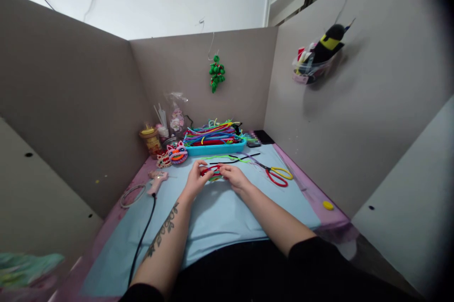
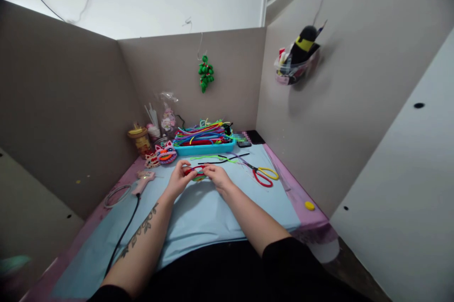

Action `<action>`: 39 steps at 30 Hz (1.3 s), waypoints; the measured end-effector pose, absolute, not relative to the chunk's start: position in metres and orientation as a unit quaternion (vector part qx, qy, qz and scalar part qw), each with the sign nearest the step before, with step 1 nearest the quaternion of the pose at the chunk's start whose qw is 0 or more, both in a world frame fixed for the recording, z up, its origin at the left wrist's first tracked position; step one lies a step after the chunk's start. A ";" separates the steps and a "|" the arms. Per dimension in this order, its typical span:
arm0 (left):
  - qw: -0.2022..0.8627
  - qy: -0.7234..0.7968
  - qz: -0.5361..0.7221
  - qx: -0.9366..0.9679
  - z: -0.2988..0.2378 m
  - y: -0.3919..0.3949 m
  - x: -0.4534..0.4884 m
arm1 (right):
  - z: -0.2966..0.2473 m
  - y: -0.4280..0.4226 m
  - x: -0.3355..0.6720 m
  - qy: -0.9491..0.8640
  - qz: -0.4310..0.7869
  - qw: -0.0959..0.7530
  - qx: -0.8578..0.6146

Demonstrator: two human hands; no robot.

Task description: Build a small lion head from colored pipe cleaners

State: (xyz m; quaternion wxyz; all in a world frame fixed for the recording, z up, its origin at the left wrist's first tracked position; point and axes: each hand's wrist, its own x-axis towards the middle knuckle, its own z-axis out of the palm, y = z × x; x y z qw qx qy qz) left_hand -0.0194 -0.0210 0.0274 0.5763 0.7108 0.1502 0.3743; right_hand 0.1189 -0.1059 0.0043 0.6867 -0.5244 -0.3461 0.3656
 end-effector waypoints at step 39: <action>0.691 0.178 0.352 0.606 0.026 -0.018 -0.015 | 0.010 -0.105 0.121 -0.408 0.300 0.679 -0.532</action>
